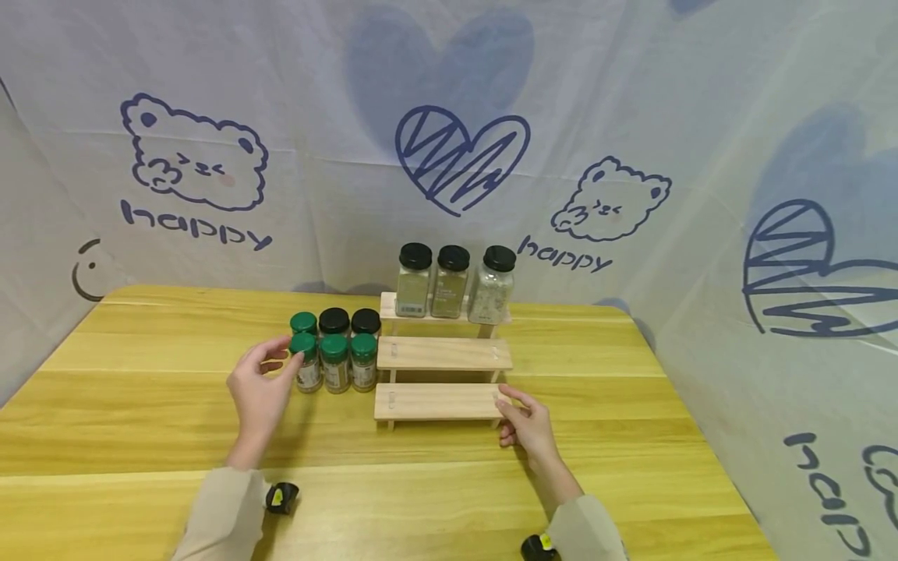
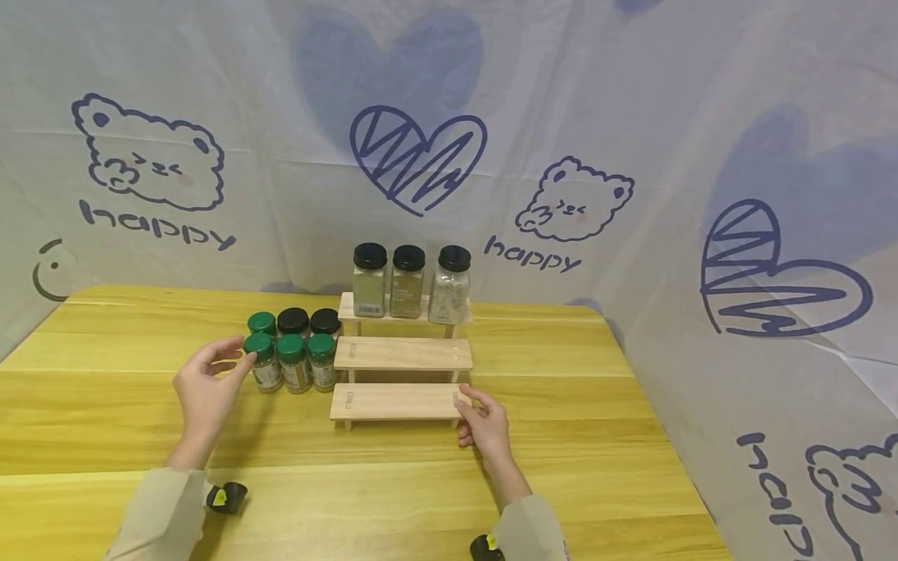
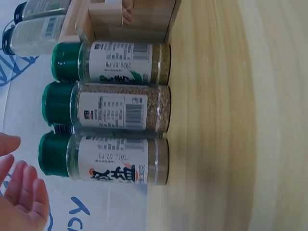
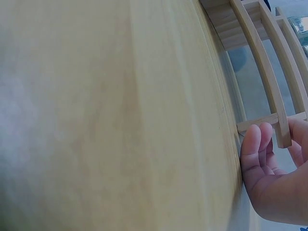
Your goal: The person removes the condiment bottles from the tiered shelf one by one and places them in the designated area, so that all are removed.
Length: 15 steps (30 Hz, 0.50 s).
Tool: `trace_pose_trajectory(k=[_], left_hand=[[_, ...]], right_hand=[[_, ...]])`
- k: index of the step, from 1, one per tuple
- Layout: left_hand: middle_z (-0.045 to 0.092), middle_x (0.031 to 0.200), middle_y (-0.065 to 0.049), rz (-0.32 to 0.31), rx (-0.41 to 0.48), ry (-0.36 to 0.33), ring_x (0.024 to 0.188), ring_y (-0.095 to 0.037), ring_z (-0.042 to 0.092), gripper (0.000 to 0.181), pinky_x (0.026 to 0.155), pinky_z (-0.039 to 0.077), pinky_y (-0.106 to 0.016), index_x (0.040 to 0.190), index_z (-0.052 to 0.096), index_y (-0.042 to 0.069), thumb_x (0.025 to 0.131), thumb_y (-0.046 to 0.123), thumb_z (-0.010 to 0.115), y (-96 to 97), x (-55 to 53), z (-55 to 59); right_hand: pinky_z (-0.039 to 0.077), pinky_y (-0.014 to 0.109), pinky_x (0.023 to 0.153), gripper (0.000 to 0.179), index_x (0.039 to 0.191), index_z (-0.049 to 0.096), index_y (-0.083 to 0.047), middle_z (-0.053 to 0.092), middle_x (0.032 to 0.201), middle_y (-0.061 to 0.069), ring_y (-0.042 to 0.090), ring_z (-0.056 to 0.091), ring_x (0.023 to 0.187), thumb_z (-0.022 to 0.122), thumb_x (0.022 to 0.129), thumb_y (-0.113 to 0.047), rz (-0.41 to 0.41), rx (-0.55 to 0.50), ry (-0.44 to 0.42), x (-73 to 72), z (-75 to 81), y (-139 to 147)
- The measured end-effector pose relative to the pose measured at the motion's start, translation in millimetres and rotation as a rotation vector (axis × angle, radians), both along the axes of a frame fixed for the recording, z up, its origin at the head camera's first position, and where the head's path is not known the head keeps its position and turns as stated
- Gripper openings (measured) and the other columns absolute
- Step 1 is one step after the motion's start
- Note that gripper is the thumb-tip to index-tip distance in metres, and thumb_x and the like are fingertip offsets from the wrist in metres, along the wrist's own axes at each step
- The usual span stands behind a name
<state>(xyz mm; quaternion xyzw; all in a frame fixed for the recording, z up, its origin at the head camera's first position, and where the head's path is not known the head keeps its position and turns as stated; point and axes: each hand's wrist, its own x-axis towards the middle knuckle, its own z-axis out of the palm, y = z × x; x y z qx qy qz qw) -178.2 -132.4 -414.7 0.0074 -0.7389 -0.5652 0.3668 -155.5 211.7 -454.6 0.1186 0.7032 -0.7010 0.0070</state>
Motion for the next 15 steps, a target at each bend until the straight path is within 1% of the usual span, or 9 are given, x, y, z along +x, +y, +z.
trace_pose_trajectory(k=[3,6,9,12,14,15], left_hand=[[0.063,0.085,-0.021,-0.031,0.042,0.032,0.067,0.000,0.053,0.019,0.060,0.045,-0.009,0.090,0.065,-0.010,0.073,-0.006,0.069,2.7,0.4,0.3],[0.063,0.083,-0.024,-0.062,0.068,0.048,0.067,0.003,0.054,0.017,0.060,0.045,-0.009,0.089,0.065,-0.011,0.073,-0.008,0.068,6.1,1.2,1.3],[0.063,0.082,-0.024,-0.087,0.064,0.054,0.067,0.003,0.055,0.016,0.059,0.046,-0.009,0.088,0.065,-0.011,0.073,-0.008,0.068,10.0,2.6,1.9],[0.065,0.080,-0.018,-0.118,0.066,0.075,0.067,0.001,0.057,0.014,0.059,0.046,-0.010,0.087,0.066,-0.010,0.074,-0.005,0.068,14.4,3.5,1.5],[0.066,0.080,-0.013,-0.181,0.114,0.131,0.067,-0.001,0.058,0.014,0.059,0.046,-0.010,0.087,0.067,-0.006,0.073,-0.003,0.069,14.7,-1.2,-7.2],[0.066,0.081,-0.011,-0.198,0.122,0.141,0.068,-0.002,0.058,0.014,0.059,0.046,-0.010,0.087,0.067,-0.006,0.074,-0.001,0.069,16.2,-1.1,-7.3]], right_hand=[[0.046,0.022,0.038,0.034,0.120,0.054,0.002,0.053,0.051,0.004,0.008,0.047,0.038,0.058,0.086,-0.005,0.000,0.001,0.002,0.1,0.4,0.1],[0.046,0.022,0.038,0.034,0.120,0.054,0.002,0.053,0.051,0.004,0.008,0.047,0.038,0.058,0.086,-0.004,-0.001,0.002,0.002,0.5,1.1,0.0],[0.046,0.022,0.038,0.034,0.119,0.054,0.002,0.054,0.052,0.004,0.008,0.047,0.038,0.058,0.086,-0.004,-0.002,0.008,-0.001,0.8,1.4,-0.1],[0.046,0.022,0.038,0.034,0.119,0.054,0.002,0.055,0.054,0.005,0.009,0.047,0.039,0.058,0.086,-0.005,-0.004,0.013,0.000,0.6,1.5,0.1],[0.046,0.022,0.038,0.034,0.119,0.054,0.002,0.055,0.056,0.006,0.009,0.047,0.039,0.058,0.086,-0.005,-0.005,0.014,0.001,0.5,1.5,0.1],[0.046,0.022,0.037,0.034,0.119,0.055,0.002,0.056,0.057,0.006,0.009,0.047,0.039,0.058,0.086,-0.005,-0.005,0.014,0.002,0.5,1.5,0.0]])
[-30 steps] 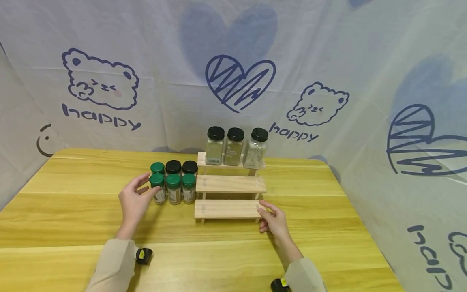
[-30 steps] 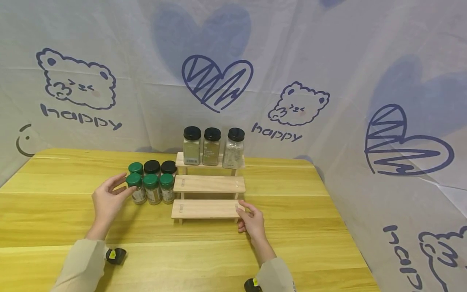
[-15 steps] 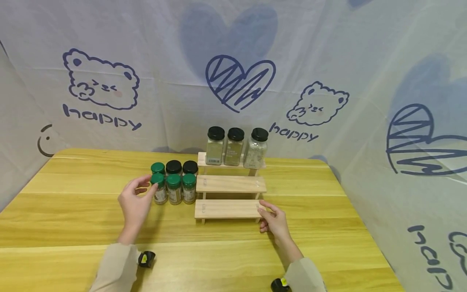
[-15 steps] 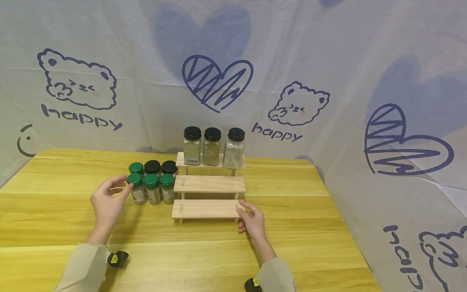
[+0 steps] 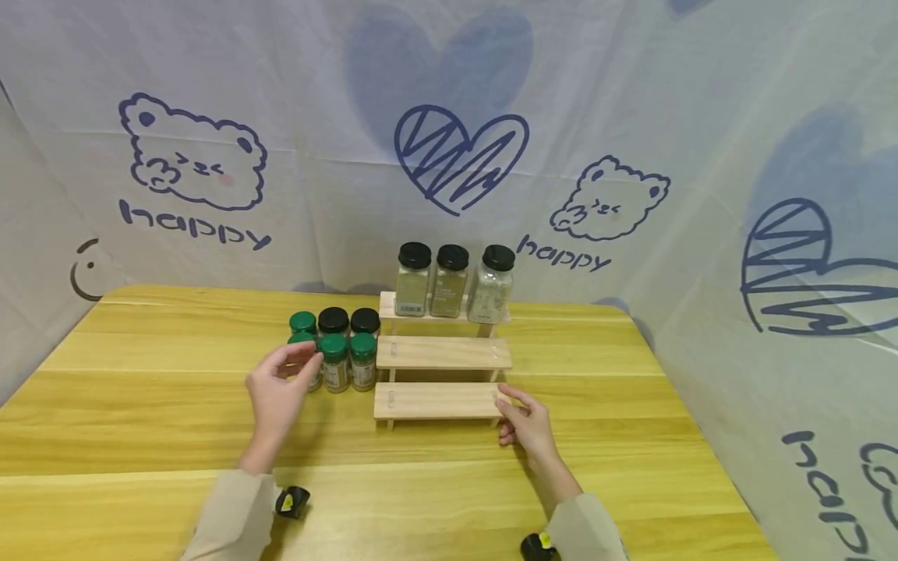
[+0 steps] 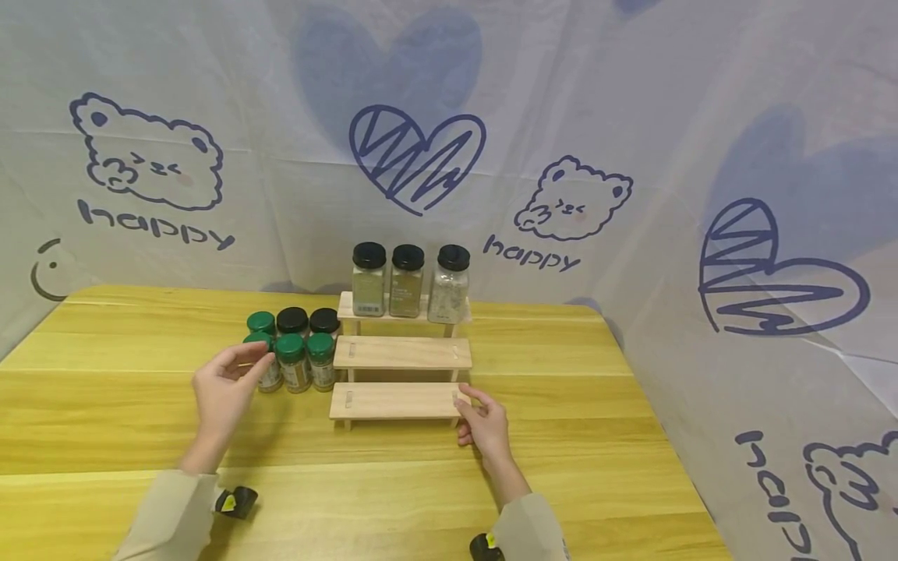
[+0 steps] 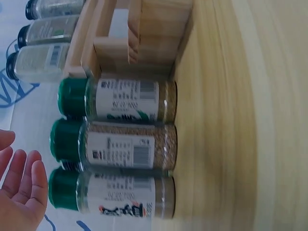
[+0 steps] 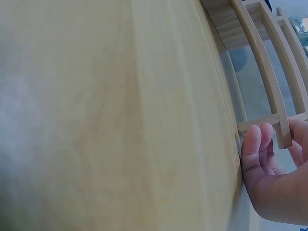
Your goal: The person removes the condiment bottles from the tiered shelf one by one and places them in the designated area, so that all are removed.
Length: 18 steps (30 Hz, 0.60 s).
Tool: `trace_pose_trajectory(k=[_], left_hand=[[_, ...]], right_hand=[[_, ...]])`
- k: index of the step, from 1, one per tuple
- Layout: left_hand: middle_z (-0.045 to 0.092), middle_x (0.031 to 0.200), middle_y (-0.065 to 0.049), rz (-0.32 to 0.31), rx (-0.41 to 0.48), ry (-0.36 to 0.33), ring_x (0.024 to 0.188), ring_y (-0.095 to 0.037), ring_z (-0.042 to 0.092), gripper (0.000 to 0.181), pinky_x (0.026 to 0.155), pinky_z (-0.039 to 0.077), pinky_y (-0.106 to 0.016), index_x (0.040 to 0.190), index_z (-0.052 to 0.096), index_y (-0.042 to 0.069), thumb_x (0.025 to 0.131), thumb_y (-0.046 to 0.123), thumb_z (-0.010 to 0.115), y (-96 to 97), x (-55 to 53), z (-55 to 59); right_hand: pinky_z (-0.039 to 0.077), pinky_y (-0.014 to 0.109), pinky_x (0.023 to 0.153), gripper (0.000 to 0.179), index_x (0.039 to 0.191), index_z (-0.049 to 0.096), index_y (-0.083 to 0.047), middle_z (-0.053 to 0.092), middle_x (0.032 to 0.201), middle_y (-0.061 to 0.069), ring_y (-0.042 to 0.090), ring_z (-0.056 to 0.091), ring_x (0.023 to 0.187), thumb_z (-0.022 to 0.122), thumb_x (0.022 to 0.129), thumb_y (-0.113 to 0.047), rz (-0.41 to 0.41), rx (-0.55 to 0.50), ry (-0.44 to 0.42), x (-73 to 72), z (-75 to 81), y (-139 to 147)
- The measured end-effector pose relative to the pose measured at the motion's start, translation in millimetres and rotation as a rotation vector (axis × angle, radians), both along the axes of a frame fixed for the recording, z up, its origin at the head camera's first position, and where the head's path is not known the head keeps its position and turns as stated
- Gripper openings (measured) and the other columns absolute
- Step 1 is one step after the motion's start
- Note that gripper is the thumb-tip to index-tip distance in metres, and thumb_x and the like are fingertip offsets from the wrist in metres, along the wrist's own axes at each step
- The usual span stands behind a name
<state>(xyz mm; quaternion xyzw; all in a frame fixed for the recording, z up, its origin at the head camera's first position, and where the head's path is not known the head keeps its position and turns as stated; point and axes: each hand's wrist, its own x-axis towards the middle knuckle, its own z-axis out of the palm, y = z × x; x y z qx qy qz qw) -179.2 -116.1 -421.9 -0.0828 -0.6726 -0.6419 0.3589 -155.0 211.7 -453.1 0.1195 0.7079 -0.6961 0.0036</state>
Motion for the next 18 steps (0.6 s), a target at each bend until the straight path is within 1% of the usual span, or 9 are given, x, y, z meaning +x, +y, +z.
trace_pose_trajectory(k=[2,4,6,7,9,11,14,15,18], left_hand=[[0.066,0.081,-0.010,-0.031,0.015,0.016,0.068,-0.004,0.059,0.015,0.059,0.046,-0.011,0.087,0.067,-0.006,0.075,0.003,0.069,2.9,-0.3,-0.9],[0.066,0.082,-0.012,-0.063,0.032,0.028,0.069,-0.006,0.059,0.015,0.058,0.047,-0.011,0.087,0.067,-0.005,0.076,0.005,0.069,5.5,-0.7,-2.0],[0.066,0.083,-0.012,-0.076,0.040,0.028,0.069,-0.007,0.060,0.015,0.059,0.047,-0.012,0.088,0.067,-0.005,0.076,0.005,0.070,8.6,-2.3,-3.4],[0.066,0.083,-0.012,-0.092,0.056,0.042,0.069,-0.007,0.060,0.014,0.059,0.047,-0.011,0.088,0.067,-0.003,0.075,0.003,0.070,9.1,-4.7,-7.2],[0.066,0.083,-0.011,-0.093,0.059,0.036,0.069,-0.007,0.060,0.013,0.059,0.047,-0.011,0.087,0.067,-0.004,0.075,0.001,0.070,12.2,-4.5,-6.3],[0.066,0.084,-0.014,-0.095,0.048,0.027,0.070,-0.006,0.060,0.014,0.060,0.047,-0.011,0.087,0.066,-0.006,0.074,-0.001,0.069,15.1,-3.6,-3.9],[0.063,0.084,-0.023,-0.061,-0.016,-0.046,0.070,-0.003,0.058,0.014,0.061,0.047,-0.012,0.087,0.064,-0.012,0.076,-0.004,0.066,22.4,5.7,12.1],[0.062,0.084,-0.025,-0.069,-0.019,-0.058,0.070,-0.002,0.058,0.013,0.062,0.047,-0.012,0.087,0.063,-0.013,0.076,-0.006,0.066,23.4,5.7,12.9],[0.061,0.085,-0.029,-0.102,0.010,-0.076,0.071,-0.001,0.058,0.013,0.062,0.047,-0.011,0.088,0.063,-0.015,0.075,-0.010,0.064,26.5,6.1,15.8]], right_hand=[[0.046,0.022,0.037,0.034,0.119,0.055,0.002,0.056,0.058,0.007,0.009,0.047,0.039,0.058,0.086,-0.005,0.000,-0.001,0.001,0.0,0.0,-0.1],[0.046,0.022,0.037,0.034,0.119,0.055,0.002,0.056,0.057,0.007,0.009,0.047,0.038,0.059,0.086,-0.005,0.000,-0.003,0.000,0.0,-0.1,-0.4],[0.046,0.022,0.037,0.034,0.119,0.055,0.002,0.056,0.056,0.006,0.009,0.047,0.038,0.059,0.086,-0.005,0.001,-0.002,0.000,-0.1,-0.1,-0.6],[0.046,0.022,0.037,0.034,0.119,0.055,0.002,0.055,0.056,0.006,0.009,0.047,0.038,0.059,0.086,-0.005,0.001,-0.002,0.000,-0.2,-0.2,-0.6],[0.046,0.022,0.037,0.034,0.119,0.055,0.002,0.055,0.055,0.005,0.009,0.047,0.038,0.059,0.086,-0.006,0.003,-0.002,0.003,-0.2,0.0,-0.6],[0.046,0.022,0.037,0.034,0.119,0.055,0.002,0.055,0.055,0.005,0.009,0.047,0.038,0.058,0.086,-0.006,0.006,0.000,0.008,-0.1,0.3,-0.5],[0.046,0.022,0.037,0.034,0.119,0.055,0.002,0.055,0.056,0.005,0.009,0.047,0.038,0.058,0.086,-0.006,0.008,-0.001,0.010,0.0,0.5,-0.3],[0.046,0.022,0.037,0.034,0.119,0.055,0.002,0.055,0.055,0.005,0.009,0.047,0.038,0.058,0.086,-0.006,0.007,0.000,0.010,0.0,0.5,-0.3],[0.046,0.022,0.037,0.033,0.119,0.055,0.002,0.055,0.056,0.005,0.009,0.047,0.038,0.058,0.086,-0.006,0.005,0.005,0.006,0.3,0.3,-0.3]])
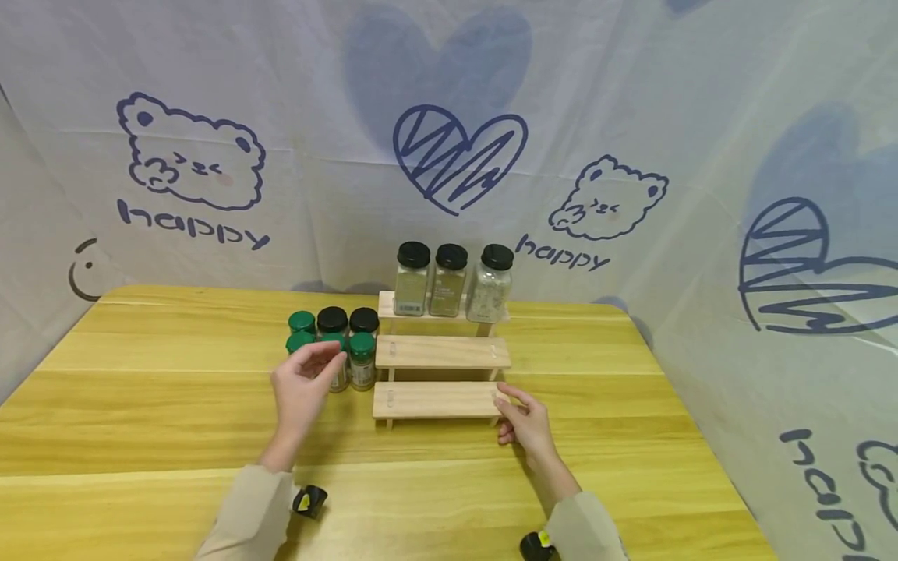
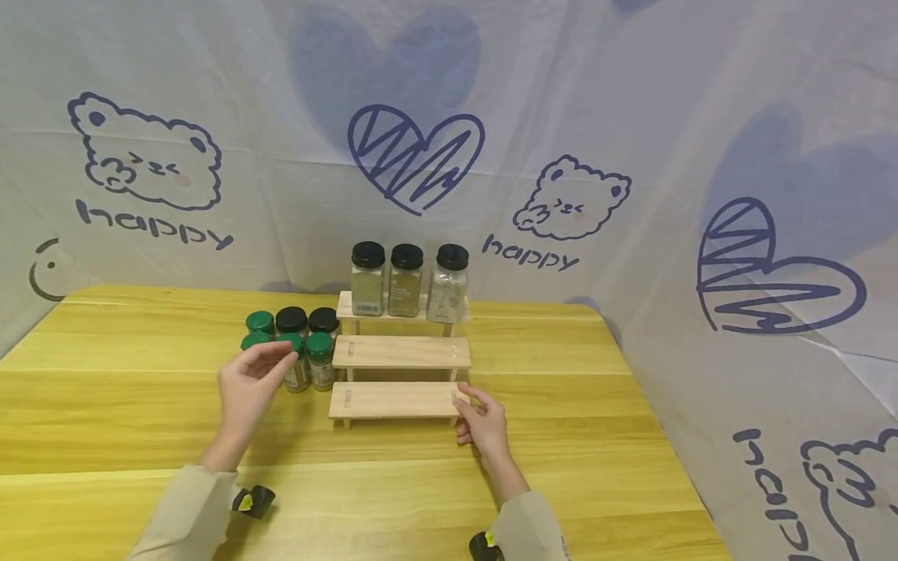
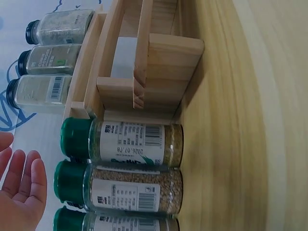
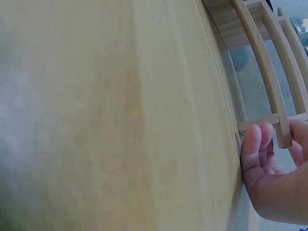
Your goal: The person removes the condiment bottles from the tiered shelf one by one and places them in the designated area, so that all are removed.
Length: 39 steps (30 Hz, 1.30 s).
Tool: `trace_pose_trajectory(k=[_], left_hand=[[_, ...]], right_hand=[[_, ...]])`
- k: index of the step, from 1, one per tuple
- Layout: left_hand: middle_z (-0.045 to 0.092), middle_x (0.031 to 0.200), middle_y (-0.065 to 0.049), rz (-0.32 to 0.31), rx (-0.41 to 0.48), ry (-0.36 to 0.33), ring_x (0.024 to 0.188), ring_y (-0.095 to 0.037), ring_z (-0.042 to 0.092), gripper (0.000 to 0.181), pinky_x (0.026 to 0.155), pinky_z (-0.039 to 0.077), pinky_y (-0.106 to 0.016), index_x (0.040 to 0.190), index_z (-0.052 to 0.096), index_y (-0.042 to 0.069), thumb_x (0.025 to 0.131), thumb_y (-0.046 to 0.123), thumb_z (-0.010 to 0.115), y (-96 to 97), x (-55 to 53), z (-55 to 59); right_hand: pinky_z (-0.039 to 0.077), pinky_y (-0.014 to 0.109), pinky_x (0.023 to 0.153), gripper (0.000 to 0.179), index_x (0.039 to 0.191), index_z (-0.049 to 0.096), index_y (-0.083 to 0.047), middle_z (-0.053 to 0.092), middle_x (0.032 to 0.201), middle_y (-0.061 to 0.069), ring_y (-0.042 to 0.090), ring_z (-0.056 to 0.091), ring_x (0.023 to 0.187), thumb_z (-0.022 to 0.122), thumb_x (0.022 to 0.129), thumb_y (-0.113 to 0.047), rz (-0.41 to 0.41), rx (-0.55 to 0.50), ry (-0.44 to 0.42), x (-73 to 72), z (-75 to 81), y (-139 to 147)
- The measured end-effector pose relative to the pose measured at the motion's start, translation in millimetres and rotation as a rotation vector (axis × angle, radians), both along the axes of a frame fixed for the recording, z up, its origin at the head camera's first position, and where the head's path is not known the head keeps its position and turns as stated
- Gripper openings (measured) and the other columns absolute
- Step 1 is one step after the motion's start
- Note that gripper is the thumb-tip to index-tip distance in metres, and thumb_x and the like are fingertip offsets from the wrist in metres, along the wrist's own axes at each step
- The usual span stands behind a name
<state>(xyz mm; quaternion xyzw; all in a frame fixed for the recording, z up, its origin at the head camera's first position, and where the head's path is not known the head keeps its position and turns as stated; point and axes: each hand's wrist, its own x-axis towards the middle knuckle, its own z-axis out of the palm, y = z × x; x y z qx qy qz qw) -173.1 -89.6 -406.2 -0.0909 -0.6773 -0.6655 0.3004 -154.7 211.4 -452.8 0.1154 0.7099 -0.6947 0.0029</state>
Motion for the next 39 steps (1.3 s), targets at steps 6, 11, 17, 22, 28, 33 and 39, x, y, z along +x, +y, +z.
trace_pose_trajectory(k=[6,11,17,22,28,33,39], left_hand=[[0.059,0.086,-0.033,-0.030,0.018,0.007,0.070,-0.002,0.058,0.014,0.062,0.048,-0.012,0.088,0.061,-0.018,0.075,-0.015,0.062,8.4,7.5,17.4],[0.059,0.087,-0.034,-0.053,0.019,-0.029,0.071,-0.004,0.059,0.015,0.063,0.048,-0.013,0.088,0.059,-0.020,0.075,-0.015,0.061,15.7,10.8,27.1],[0.059,0.088,-0.032,-0.057,0.013,-0.039,0.073,-0.004,0.058,0.014,0.064,0.048,-0.013,0.089,0.060,-0.018,0.076,-0.012,0.063,22.1,6.6,27.3],[0.060,0.087,-0.030,-0.053,-0.004,-0.040,0.073,-0.006,0.059,0.013,0.063,0.048,-0.014,0.088,0.061,-0.015,0.077,-0.011,0.063,27.9,3.2,34.9],[0.061,0.087,-0.029,-0.073,-0.001,-0.037,0.072,-0.008,0.059,0.013,0.064,0.048,-0.015,0.088,0.061,-0.017,0.076,-0.011,0.063,36.4,-3.6,44.7],[0.060,0.087,-0.031,-0.081,0.005,-0.045,0.072,-0.013,0.059,0.014,0.063,0.047,-0.015,0.089,0.061,-0.017,0.076,-0.012,0.063,42.7,-9.0,50.3],[0.061,0.089,-0.028,-0.102,0.018,-0.052,0.073,-0.017,0.059,0.015,0.063,0.047,-0.015,0.091,0.063,-0.013,0.077,-0.008,0.064,45.4,-25.8,44.5]], right_hand=[[0.045,0.021,0.036,0.034,0.119,0.055,0.002,0.056,0.058,0.006,0.008,0.047,0.038,0.058,0.086,-0.005,-0.001,0.005,0.000,0.2,-0.4,-0.1],[0.046,0.021,0.037,0.033,0.119,0.054,0.002,0.057,0.060,0.007,0.009,0.047,0.038,0.057,0.087,-0.005,0.001,0.005,0.000,0.8,-0.3,-0.2],[0.046,0.021,0.037,0.033,0.119,0.054,0.002,0.058,0.061,0.008,0.009,0.047,0.038,0.057,0.087,-0.005,0.004,0.001,0.003,1.0,-0.4,-0.2],[0.046,0.021,0.037,0.034,0.119,0.054,0.002,0.058,0.061,0.007,0.008,0.047,0.038,0.057,0.087,-0.005,0.005,0.003,-0.001,0.6,-0.2,-0.2],[0.046,0.021,0.037,0.035,0.120,0.053,0.004,0.055,0.056,0.005,0.008,0.047,0.038,0.058,0.086,-0.005,0.013,-0.002,0.003,0.3,-0.1,-0.4],[0.046,0.021,0.037,0.034,0.120,0.053,0.003,0.054,0.054,0.004,0.008,0.047,0.038,0.057,0.087,-0.005,0.010,-0.006,-0.001,-0.3,-0.9,-0.5],[0.045,0.022,0.036,0.034,0.119,0.054,0.002,0.053,0.051,0.005,0.009,0.046,0.037,0.058,0.086,-0.004,0.003,-0.014,-0.001,0.0,-0.8,-0.1]])
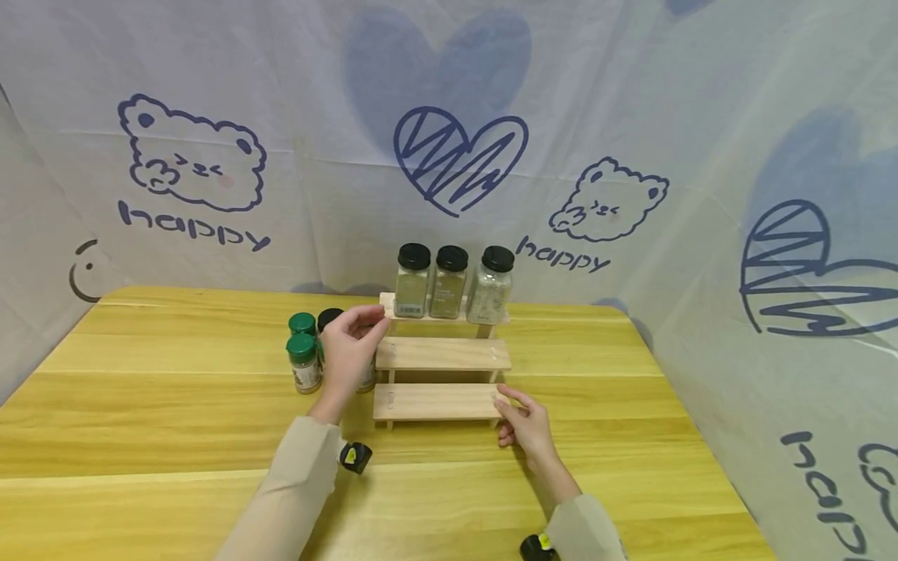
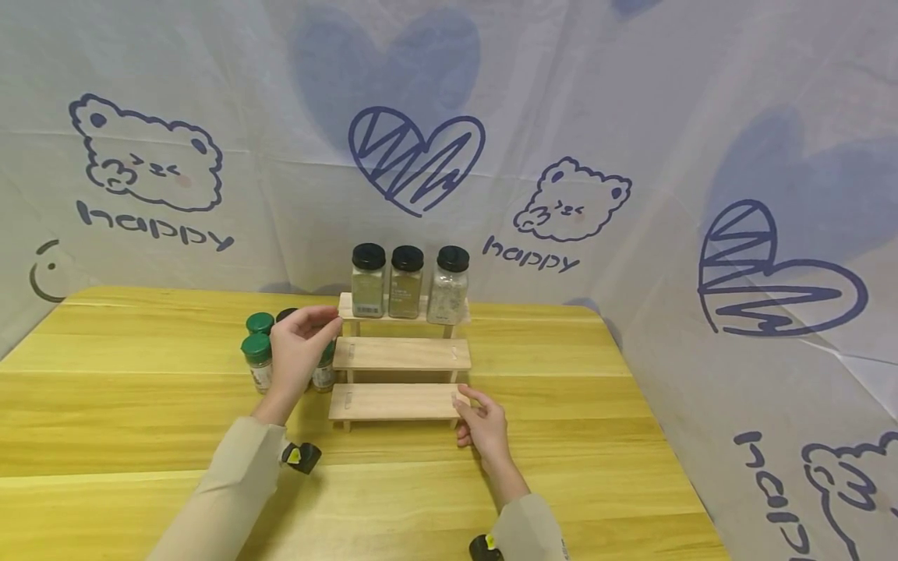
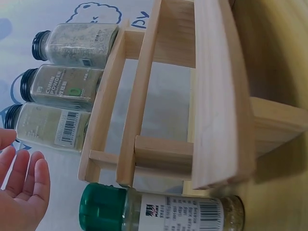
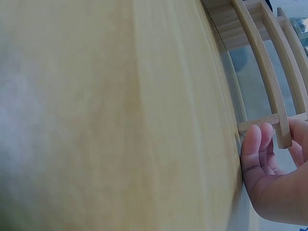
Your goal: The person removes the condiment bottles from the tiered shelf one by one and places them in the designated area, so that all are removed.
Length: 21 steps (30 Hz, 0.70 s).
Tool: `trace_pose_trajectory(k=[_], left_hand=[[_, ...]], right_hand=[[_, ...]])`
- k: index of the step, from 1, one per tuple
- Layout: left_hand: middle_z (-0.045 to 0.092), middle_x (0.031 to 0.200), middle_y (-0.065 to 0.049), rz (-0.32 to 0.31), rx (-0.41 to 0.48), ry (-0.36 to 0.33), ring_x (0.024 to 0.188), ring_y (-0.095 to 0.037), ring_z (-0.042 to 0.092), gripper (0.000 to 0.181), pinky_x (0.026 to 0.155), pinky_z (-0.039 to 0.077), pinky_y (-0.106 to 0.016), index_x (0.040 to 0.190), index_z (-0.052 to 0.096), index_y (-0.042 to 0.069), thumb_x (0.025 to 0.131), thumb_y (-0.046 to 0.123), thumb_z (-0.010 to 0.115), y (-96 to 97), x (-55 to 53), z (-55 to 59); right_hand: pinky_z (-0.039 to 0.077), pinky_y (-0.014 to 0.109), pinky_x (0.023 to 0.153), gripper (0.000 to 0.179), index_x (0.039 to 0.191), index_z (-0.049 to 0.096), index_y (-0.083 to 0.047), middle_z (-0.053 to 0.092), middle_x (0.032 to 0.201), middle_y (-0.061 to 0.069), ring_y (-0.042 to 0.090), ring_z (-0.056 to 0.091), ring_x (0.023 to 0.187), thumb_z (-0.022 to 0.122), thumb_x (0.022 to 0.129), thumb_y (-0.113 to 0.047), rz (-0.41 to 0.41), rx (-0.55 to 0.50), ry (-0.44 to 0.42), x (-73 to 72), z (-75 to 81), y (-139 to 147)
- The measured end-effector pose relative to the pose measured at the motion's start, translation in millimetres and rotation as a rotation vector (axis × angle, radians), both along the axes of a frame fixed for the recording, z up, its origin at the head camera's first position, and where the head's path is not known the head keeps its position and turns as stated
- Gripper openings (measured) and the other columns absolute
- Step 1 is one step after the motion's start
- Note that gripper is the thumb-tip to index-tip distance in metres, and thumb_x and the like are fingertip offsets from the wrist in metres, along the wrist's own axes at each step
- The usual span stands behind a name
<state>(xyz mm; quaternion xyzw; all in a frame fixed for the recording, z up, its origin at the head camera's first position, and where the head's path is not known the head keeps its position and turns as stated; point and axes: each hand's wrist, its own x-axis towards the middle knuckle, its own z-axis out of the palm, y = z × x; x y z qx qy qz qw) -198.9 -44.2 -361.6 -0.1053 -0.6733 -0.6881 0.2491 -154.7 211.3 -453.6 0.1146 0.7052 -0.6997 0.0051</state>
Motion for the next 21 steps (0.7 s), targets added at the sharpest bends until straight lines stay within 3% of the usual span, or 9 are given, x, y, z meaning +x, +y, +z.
trace_pose_trajectory(k=[6,17,21], left_hand=[[0.064,0.088,-0.020,0.058,-0.030,-0.017,0.068,-0.017,0.057,0.016,0.062,0.047,-0.015,0.091,0.066,-0.006,0.077,0.000,0.068,3.5,-20.3,-9.2],[0.059,0.101,-0.023,0.021,0.016,-0.018,0.089,-0.034,0.055,0.031,0.078,0.046,-0.040,0.103,0.061,-0.006,0.077,0.008,0.070,11.0,-40.9,2.0],[0.058,0.104,-0.022,0.017,0.009,-0.017,0.093,-0.031,0.054,0.035,0.081,0.045,-0.040,0.107,0.059,-0.005,0.076,0.008,0.071,13.9,-46.3,6.6]], right_hand=[[0.045,0.022,0.037,0.034,0.119,0.054,0.002,0.054,0.052,0.004,0.008,0.047,0.037,0.058,0.086,-0.005,0.000,0.005,-0.001,0.0,-0.8,1.2],[0.046,0.022,0.037,0.034,0.120,0.054,0.002,0.056,0.057,0.006,0.009,0.047,0.038,0.058,0.087,-0.006,0.001,0.026,-0.003,-0.7,-1.4,1.2],[0.046,0.022,0.037,0.034,0.120,0.054,0.002,0.056,0.057,0.006,0.008,0.047,0.038,0.057,0.087,-0.006,0.001,0.029,-0.001,-1.0,-1.1,1.1]])
